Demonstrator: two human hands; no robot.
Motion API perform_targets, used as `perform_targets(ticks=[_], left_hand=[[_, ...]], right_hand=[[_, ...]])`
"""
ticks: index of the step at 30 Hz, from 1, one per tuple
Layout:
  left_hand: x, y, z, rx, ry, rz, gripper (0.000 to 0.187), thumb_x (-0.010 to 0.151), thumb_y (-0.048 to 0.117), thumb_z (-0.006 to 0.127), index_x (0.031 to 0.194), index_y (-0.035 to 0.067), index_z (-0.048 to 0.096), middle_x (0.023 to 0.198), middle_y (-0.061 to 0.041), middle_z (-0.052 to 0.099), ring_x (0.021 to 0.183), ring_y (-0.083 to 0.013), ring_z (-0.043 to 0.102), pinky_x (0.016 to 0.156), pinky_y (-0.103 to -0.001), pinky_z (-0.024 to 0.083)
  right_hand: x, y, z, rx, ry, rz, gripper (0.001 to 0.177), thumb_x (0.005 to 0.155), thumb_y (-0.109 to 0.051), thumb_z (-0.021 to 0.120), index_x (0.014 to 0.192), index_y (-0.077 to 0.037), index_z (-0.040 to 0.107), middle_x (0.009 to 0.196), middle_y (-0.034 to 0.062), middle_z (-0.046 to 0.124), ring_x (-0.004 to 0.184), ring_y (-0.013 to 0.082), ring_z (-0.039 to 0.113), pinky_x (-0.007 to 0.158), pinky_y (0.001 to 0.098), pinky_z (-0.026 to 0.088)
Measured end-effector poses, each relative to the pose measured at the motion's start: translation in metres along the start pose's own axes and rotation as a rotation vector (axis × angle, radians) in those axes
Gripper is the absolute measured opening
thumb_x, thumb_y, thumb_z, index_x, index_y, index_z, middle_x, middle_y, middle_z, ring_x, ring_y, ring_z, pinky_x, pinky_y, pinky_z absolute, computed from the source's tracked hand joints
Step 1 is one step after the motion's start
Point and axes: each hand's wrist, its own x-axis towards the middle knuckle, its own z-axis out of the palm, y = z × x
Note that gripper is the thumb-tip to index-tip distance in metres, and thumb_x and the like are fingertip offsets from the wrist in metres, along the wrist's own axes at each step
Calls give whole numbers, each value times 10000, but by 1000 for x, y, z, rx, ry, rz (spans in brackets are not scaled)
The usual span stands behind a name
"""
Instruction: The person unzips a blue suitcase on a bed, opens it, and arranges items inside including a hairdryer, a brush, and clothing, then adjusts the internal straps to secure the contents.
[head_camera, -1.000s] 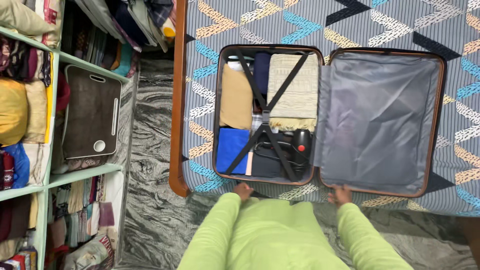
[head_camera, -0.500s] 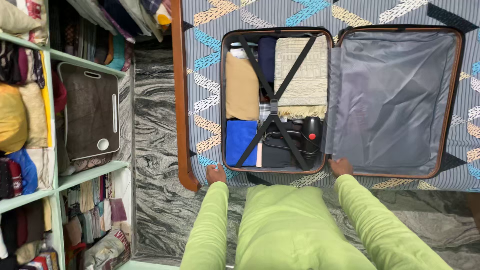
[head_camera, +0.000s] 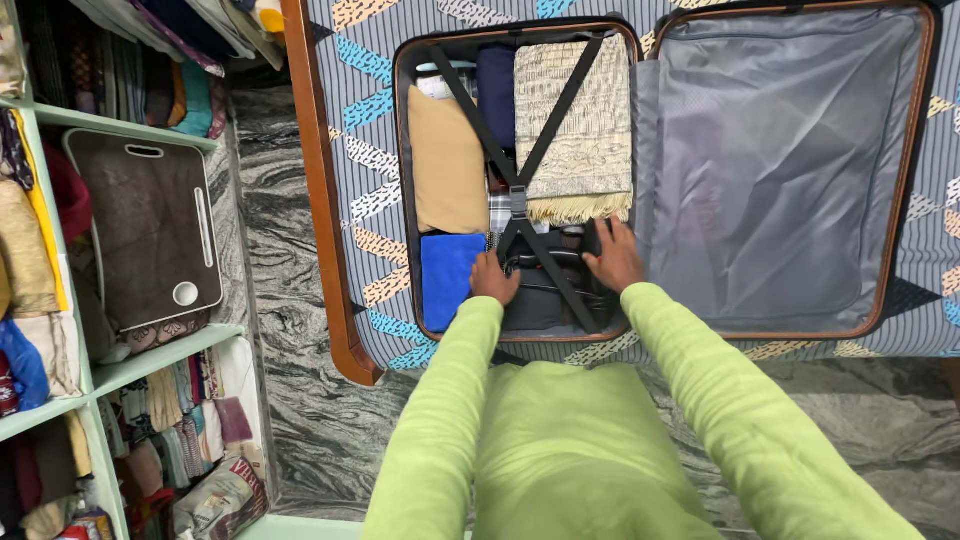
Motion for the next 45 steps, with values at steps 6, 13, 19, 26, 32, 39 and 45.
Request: perform_targets(ticks=[6,13,19,26,32,39,45], left_hand=[[11,5,-7,-29,90,-112,616,823,501,809,1231,84,609,1264,-156,597,1224,-393,532,991,-579,423],[69,19,-7,-208,316,168,507,849,347,800,1213,43,620,1206,-182,631,1171,-398,580,1002,-486,474],[126,46,28,-386,389,149,520,786,282,833,1183,21,624,1131,-214,653,1061,-398,633,919,-469,519],[143,47,48,-470,257,-43,411,795,214,813,1128,20,671,1044,-193,745,982,-350,720,883,-428,549],[143,34,46,-828,158,-289,185,860,97,704,1027,28,748,959,-95,784,898,-212,743,837,-332,563],[147,14,32,-1234,-429,-372,232,1029,162,599,1182,42,725,857,-62,728,635,-140,466,606,-299,372],[144,9,31,-1370,-558,-295,248,1064,131,555,1216,-12,689,918,-30,656,725,-122,560,658,-241,399]], right_hand=[[-7,7,4,69,-16,-2,870,829,-254,825,1578,-129,400,1652,227,253,1429,457,343,1163,489,340],[-5,4,0,68,-73,36,895,805,-246,844,1568,-124,391,1649,206,247,1435,450,336,1160,486,346],[-5,1,-3,76,-78,55,916,781,-243,852,1564,-135,390,1649,195,246,1423,445,342,1149,485,353],[-4,-2,-8,93,-69,55,909,762,-234,860,1546,-129,412,1644,207,261,1411,447,361,1139,480,366],[-5,0,-7,91,-36,21,905,753,-230,868,1536,-109,429,1626,224,287,1384,450,393,1134,484,374],[-4,-2,-8,88,-34,27,909,740,-228,877,1527,-108,438,1620,220,299,1385,446,398,1131,482,376],[-3,-5,-10,105,-67,60,917,744,-217,871,1537,-119,421,1629,212,276,1419,439,366,1145,475,362]])
